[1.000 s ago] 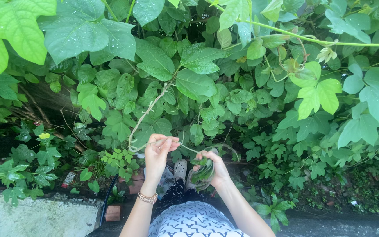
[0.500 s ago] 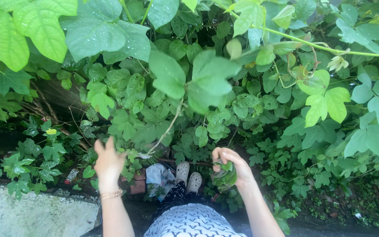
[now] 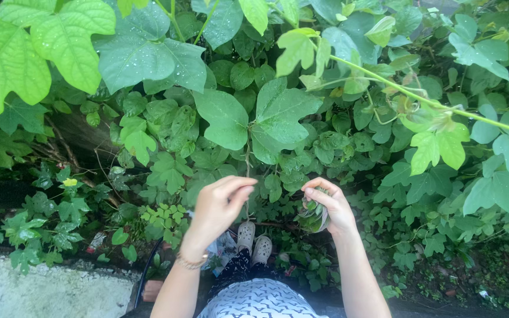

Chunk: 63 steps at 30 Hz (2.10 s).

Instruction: The person stands in a garden area and picks green leaves from vines by hand. They carefully select and pluck leaves from the stems, accumulating a handful of foliage.

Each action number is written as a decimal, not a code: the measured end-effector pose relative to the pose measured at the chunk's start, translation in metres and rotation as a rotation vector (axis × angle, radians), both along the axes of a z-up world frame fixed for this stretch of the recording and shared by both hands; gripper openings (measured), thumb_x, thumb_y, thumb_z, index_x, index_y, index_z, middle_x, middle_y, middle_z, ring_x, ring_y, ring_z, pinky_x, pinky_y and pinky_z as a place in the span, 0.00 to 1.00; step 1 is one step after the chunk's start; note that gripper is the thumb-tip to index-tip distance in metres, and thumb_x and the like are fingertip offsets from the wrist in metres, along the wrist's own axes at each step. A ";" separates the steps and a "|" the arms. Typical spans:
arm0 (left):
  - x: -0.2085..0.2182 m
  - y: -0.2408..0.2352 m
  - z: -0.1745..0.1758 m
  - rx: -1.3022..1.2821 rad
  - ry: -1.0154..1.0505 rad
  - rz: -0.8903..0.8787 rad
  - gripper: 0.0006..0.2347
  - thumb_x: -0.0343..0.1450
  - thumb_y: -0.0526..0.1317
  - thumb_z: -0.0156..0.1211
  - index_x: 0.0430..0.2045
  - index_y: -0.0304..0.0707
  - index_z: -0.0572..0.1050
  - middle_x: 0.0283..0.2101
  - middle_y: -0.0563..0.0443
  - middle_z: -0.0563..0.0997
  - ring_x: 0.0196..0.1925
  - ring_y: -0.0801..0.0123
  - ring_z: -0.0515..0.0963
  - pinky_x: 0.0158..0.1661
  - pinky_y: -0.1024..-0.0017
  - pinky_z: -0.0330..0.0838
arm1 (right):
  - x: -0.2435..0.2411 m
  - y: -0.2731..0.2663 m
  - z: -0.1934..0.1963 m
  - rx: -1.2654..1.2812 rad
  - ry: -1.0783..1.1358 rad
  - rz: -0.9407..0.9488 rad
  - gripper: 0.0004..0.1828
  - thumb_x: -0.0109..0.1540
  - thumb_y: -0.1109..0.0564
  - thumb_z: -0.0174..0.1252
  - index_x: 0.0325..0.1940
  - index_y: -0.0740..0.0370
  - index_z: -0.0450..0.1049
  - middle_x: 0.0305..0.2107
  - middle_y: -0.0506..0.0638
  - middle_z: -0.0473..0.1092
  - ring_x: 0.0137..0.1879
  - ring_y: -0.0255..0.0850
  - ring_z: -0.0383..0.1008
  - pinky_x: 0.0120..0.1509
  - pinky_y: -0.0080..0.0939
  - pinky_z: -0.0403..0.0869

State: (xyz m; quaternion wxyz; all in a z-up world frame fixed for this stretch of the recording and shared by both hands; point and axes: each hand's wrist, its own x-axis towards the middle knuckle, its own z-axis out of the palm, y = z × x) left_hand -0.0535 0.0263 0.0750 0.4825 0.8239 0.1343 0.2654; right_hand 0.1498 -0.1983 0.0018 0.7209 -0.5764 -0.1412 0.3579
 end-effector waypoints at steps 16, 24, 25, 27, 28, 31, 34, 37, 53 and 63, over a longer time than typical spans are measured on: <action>0.114 0.029 -0.012 0.028 -0.177 0.023 0.15 0.78 0.45 0.50 0.58 0.44 0.73 0.47 0.49 0.84 0.44 0.63 0.81 0.50 0.67 0.73 | 0.008 0.001 -0.001 0.094 0.054 -0.030 0.06 0.60 0.61 0.62 0.39 0.65 0.76 0.25 0.48 0.70 0.32 0.37 0.72 0.39 0.39 0.74; 0.055 0.005 -0.054 0.228 -0.138 -0.015 0.07 0.71 0.43 0.62 0.31 0.42 0.83 0.43 0.55 0.84 0.45 0.64 0.79 0.45 0.65 0.67 | 0.048 0.008 0.002 0.109 0.041 -0.091 0.06 0.62 0.58 0.60 0.38 0.64 0.75 0.27 0.47 0.70 0.33 0.37 0.71 0.41 0.40 0.73; 0.052 0.003 -0.057 0.255 -0.141 -0.007 0.06 0.70 0.43 0.63 0.32 0.42 0.82 0.42 0.55 0.83 0.45 0.63 0.78 0.45 0.65 0.67 | 0.050 0.011 0.003 0.102 0.038 -0.103 0.05 0.61 0.59 0.60 0.37 0.64 0.75 0.27 0.47 0.70 0.33 0.36 0.71 0.41 0.40 0.73; 0.048 -0.001 -0.064 0.308 -0.146 0.009 0.07 0.68 0.43 0.66 0.34 0.41 0.81 0.42 0.54 0.82 0.47 0.62 0.77 0.45 0.66 0.67 | 0.049 0.015 0.005 0.038 -0.041 -0.095 0.04 0.61 0.61 0.61 0.37 0.64 0.75 0.28 0.47 0.71 0.34 0.35 0.71 0.41 0.39 0.72; 0.046 -0.002 -0.068 0.319 -0.110 0.016 0.08 0.68 0.42 0.67 0.36 0.41 0.81 0.42 0.54 0.81 0.47 0.62 0.77 0.45 0.65 0.67 | 0.045 0.017 0.007 -0.020 -0.117 -0.073 0.04 0.61 0.62 0.62 0.38 0.64 0.75 0.28 0.47 0.71 0.34 0.35 0.71 0.41 0.37 0.71; 0.041 -0.002 -0.078 0.337 -0.045 0.028 0.10 0.66 0.39 0.67 0.39 0.42 0.80 0.41 0.54 0.80 0.47 0.60 0.76 0.46 0.64 0.66 | 0.027 0.033 0.019 -0.278 -0.448 -0.052 0.07 0.60 0.61 0.63 0.42 0.60 0.79 0.30 0.45 0.74 0.32 0.35 0.71 0.37 0.37 0.70; 0.035 -0.006 -0.087 0.306 -0.063 0.034 0.09 0.66 0.37 0.65 0.39 0.42 0.80 0.43 0.54 0.80 0.48 0.60 0.77 0.47 0.64 0.67 | 0.004 0.060 0.029 -0.211 -0.898 0.029 0.16 0.57 0.63 0.59 0.48 0.57 0.82 0.33 0.44 0.75 0.37 0.35 0.74 0.40 0.37 0.73; 0.028 -0.005 -0.095 0.207 -0.081 0.057 0.09 0.69 0.36 0.62 0.41 0.40 0.81 0.44 0.51 0.80 0.48 0.59 0.77 0.48 0.64 0.68 | -0.021 0.084 0.037 -0.234 -1.466 0.000 0.14 0.55 0.61 0.64 0.46 0.58 0.81 0.30 0.47 0.72 0.38 0.41 0.74 0.41 0.41 0.73; 0.075 0.013 -0.184 -1.111 -0.170 0.055 0.11 0.72 0.43 0.63 0.41 0.34 0.83 0.33 0.61 0.79 0.35 0.84 0.71 0.36 0.82 0.61 | -0.061 0.110 0.001 -0.068 -1.625 -0.089 0.11 0.49 0.65 0.66 0.34 0.64 0.74 0.27 0.52 0.67 0.35 0.50 0.70 0.39 0.45 0.68; 0.071 0.011 -0.172 -1.086 -0.196 0.024 0.10 0.70 0.40 0.66 0.38 0.33 0.84 0.33 0.60 0.83 0.35 0.84 0.75 0.39 0.83 0.67 | 0.012 0.078 -0.004 0.156 -0.408 -0.112 0.04 0.63 0.68 0.52 0.36 0.64 0.69 0.40 0.47 0.72 0.41 0.32 0.66 0.49 0.33 0.67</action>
